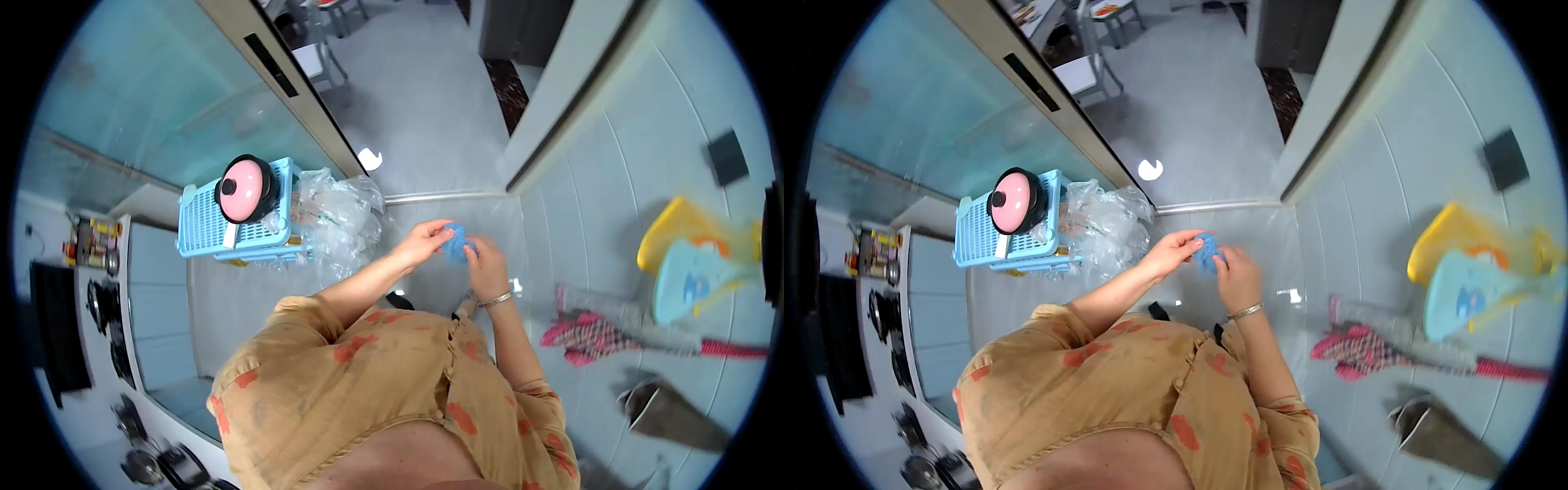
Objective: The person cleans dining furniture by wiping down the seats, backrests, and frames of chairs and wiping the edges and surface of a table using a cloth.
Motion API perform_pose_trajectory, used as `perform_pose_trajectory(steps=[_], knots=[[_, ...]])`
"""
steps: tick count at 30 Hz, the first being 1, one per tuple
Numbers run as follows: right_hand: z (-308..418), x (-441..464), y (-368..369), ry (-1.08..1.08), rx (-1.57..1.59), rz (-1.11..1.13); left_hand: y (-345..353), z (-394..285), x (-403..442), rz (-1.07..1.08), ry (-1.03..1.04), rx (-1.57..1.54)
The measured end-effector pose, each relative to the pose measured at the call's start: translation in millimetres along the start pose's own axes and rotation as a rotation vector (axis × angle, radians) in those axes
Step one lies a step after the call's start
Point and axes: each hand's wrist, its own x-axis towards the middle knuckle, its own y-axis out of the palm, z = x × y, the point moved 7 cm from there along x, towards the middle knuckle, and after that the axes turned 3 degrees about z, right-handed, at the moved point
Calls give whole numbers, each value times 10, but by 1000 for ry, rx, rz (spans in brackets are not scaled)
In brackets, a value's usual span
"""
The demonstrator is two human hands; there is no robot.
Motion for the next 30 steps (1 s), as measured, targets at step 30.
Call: perform_pose_trajectory(steps=[30], knots=[[1731, 5836, 711, -361, 634, 461, -3301, -2438, 2273, -514, 346, -218]])
